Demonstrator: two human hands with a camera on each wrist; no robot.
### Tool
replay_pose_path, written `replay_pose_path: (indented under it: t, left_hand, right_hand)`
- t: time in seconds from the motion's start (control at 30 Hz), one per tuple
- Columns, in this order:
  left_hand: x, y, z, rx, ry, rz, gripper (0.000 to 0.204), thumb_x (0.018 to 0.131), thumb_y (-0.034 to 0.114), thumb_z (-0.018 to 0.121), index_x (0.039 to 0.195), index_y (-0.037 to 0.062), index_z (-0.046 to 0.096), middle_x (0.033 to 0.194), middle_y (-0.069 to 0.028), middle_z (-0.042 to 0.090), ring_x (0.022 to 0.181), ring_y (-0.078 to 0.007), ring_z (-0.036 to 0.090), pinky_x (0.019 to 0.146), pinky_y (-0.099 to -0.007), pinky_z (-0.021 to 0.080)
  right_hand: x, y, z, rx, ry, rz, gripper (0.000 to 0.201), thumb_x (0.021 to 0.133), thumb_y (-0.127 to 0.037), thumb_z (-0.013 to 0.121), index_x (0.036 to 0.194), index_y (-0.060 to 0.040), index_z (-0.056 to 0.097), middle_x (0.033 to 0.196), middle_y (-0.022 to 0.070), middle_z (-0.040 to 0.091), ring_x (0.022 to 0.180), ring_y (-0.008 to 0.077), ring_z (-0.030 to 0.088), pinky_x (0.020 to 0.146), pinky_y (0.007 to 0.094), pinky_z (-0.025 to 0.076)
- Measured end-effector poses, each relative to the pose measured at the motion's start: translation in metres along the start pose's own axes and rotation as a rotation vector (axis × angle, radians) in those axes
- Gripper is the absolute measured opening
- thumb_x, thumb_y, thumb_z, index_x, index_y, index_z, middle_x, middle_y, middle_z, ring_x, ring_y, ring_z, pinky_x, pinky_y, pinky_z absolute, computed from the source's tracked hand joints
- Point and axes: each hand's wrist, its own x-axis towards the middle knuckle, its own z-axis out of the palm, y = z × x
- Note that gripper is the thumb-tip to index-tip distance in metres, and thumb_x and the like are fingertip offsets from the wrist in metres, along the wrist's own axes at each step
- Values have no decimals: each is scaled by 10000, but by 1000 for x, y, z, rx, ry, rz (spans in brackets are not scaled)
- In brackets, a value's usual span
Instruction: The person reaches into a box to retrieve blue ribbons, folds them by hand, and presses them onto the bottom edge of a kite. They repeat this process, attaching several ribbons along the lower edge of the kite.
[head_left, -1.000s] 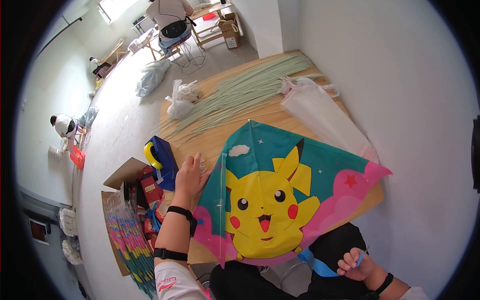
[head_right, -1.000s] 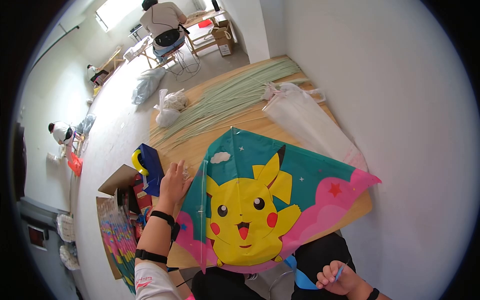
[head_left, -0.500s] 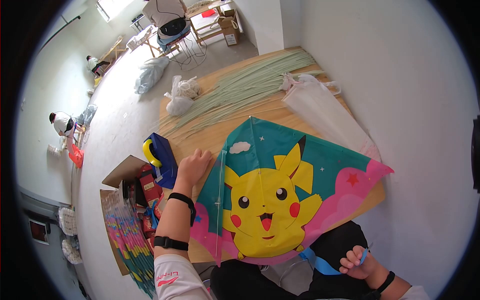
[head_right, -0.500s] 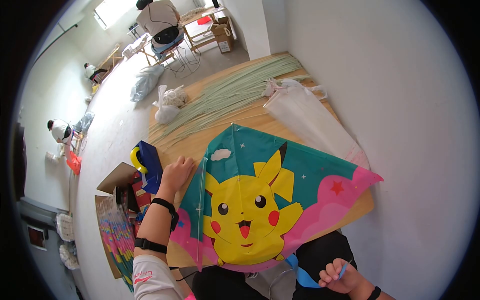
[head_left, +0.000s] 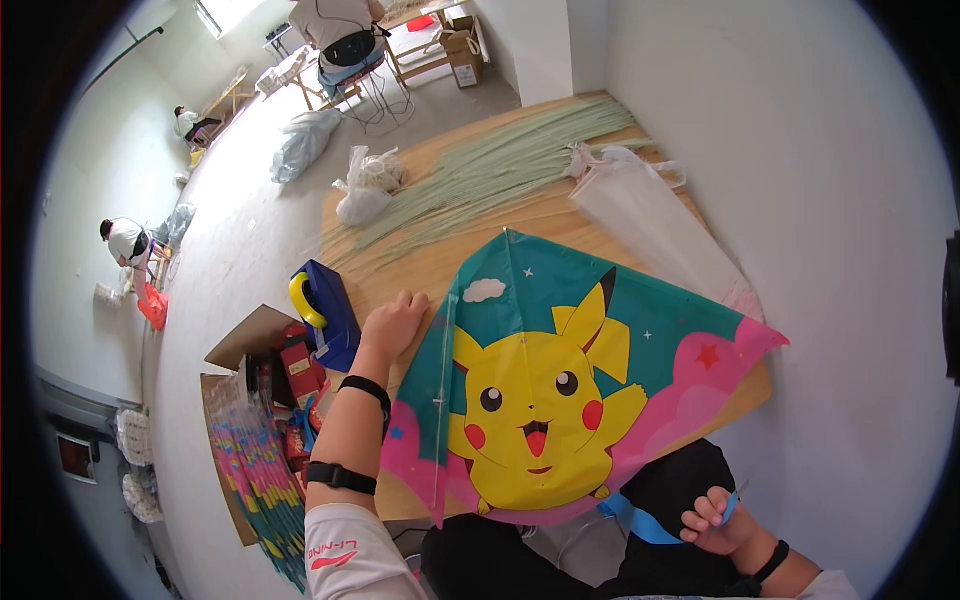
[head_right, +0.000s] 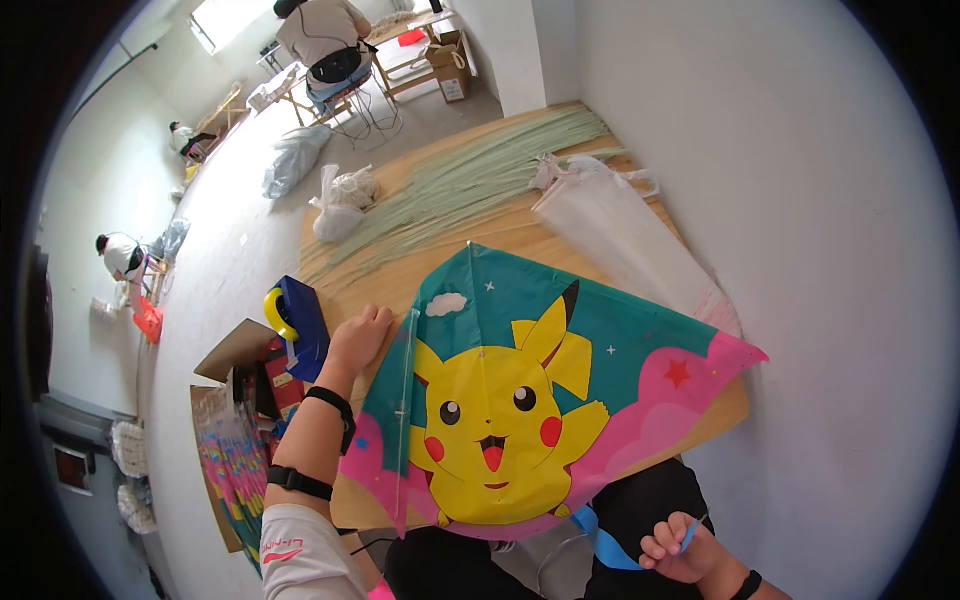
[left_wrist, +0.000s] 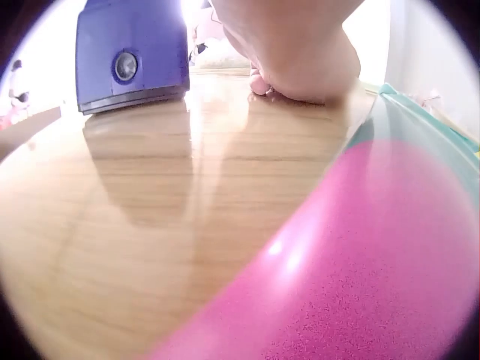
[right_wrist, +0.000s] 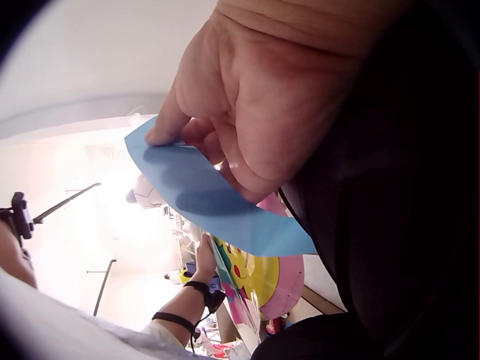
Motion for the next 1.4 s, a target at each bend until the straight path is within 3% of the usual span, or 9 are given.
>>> replay_pose_path:
  t: [0.17, 0.33, 0.53, 0.83, 1.17, 1.27, 1.33, 1.37, 1.4]
  left_hand:
    - [-1, -5, 18, -32, 41, -19, 67, 929, 158, 511, 926, 92, 519, 854, -99, 615, 748, -302, 694, 607, -415, 570]
    - [0, 7, 13, -58, 105, -222, 166, 986, 234, 517, 913, 85, 504, 862, -121, 621, 758, -340, 673, 615, -437, 555]
    - [-5, 4, 11, 18, 184, -102, 172, 962, 239, 567, 881, 97, 512, 824, -95, 597, 730, -285, 682, 588, -389, 566]
    - [-2, -2, 27, 66, 254, -134, 228, 951, 262, 603, 817, 106, 506, 751, -65, 598, 704, -255, 679, 566, -368, 550]
    - [0, -17, 41, 117, 208, -78, 144, 885, 190, 617, 822, 81, 547, 748, -99, 600, 707, -312, 673, 623, -421, 556]
    - [-12, -15, 30, -69, 276, -241, 173, 929, 184, 586, 817, 63, 533, 756, -113, 592, 712, -314, 663, 603, -423, 538]
    - [-13, -19, 28, -412, 399, -552, 241, 998, 214, 533, 805, 72, 507, 729, -82, 558, 642, -253, 616, 496, -369, 482]
    - [-16, -20, 22, -406, 407, -550, 241, 998, 214, 533, 805, 72, 507, 729, -82, 558, 642, -253, 616, 496, -369, 482]
    - [-21, -18, 14, -1076, 453, -719, 265, 1025, 231, 493, 803, 86, 490, 711, -58, 520, 604, -216, 556, 459, -330, 436]
  right_hand:
    - [0, 0, 2, -17, -9, 1, 98, 989, -179, 592, 968, -137, 678, 887, 11, 638, 969, 201, 581, 917, 400, 467]
    - [0, -2, 6, -17, -22, 2, 100, 992, -175, 586, 976, -135, 676, 891, 11, 633, 975, 201, 580, 926, 404, 464]
    - [-1, -3, 2, -9, -31, 2, 105, 992, -176, 583, 980, -131, 676, 894, 19, 632, 987, 203, 578, 937, 407, 462]
    - [-1, -4, -1, 14, -40, 16, 114, 994, -182, 578, 981, -129, 678, 896, 19, 631, 992, 206, 573, 944, 411, 458]
    - [-2, -3, 0, -1, -40, 16, 104, 992, -200, 590, 990, -134, 671, 903, 13, 619, 1003, 205, 564, 948, 403, 452]
    - [-6, -3, 2, -11, -38, 26, 86, 983, -196, 607, 988, -134, 666, 896, 8, 606, 1002, 202, 561, 946, 401, 456]
    - [-6, -3, 0, -12, -37, 26, 84, 980, -202, 616, 988, -134, 664, 895, 8, 603, 999, 200, 561, 945, 400, 459]
    - [-7, -3, 0, -15, -41, 23, 84, 976, -208, 625, 987, -134, 661, 893, 7, 600, 997, 198, 560, 945, 398, 461]
    - [-8, -3, 0, -15, -47, 23, 84, 976, -208, 625, 987, -134, 661, 893, 7, 600, 997, 198, 560, 945, 398, 461]
